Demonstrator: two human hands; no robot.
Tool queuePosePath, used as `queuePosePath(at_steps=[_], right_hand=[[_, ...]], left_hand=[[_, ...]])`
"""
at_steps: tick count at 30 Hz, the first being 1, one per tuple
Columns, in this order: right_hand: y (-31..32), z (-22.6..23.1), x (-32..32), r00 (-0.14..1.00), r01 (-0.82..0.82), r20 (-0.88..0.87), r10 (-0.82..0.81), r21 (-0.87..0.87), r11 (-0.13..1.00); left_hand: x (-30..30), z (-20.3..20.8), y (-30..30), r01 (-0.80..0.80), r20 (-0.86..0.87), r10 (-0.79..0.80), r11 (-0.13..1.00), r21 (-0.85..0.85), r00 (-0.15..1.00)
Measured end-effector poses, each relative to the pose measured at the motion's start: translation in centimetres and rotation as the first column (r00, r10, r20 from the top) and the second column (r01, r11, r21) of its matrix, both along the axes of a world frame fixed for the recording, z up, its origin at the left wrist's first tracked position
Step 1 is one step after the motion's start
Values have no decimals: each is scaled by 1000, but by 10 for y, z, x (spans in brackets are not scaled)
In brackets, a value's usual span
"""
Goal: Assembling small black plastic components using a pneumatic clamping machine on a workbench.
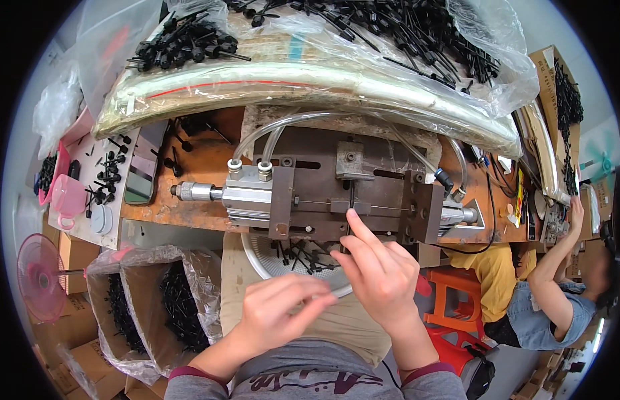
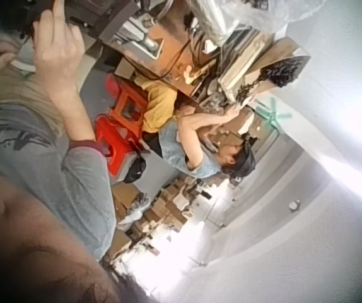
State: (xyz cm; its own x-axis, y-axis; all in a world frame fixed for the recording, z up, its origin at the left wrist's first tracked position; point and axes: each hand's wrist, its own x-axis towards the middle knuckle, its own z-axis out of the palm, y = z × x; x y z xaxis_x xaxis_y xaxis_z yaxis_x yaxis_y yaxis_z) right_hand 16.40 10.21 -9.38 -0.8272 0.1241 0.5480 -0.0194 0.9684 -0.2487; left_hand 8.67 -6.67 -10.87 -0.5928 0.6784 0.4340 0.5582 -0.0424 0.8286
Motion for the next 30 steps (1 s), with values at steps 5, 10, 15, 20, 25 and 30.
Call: queuePosePath(at_steps=[5,10,15,20,25,30], right_hand=[[-12,17,19,980,-144,-172,101,-257,956],[-25,18,34,975,-202,-140,171,-250,947],[-18,11,33,966,-250,-251,61,-843,477],[-12,12,20,968,-145,-157,195,-987,-71],[-17,20,13,964,-64,-98,246,-988,-143],[-21,22,11,975,-68,-99,201,-986,-154]], left_hand=[[-2,12,3,57,744,-95,995,77,661],[-4,6,1,198,864,-315,947,255,393],[-13,15,-5,352,884,-376,896,271,277],[-4,26,-8,339,906,-375,893,296,196],[-5,26,-12,358,896,-409,873,330,172],[-3,32,-12,332,926,-333,906,263,177]])
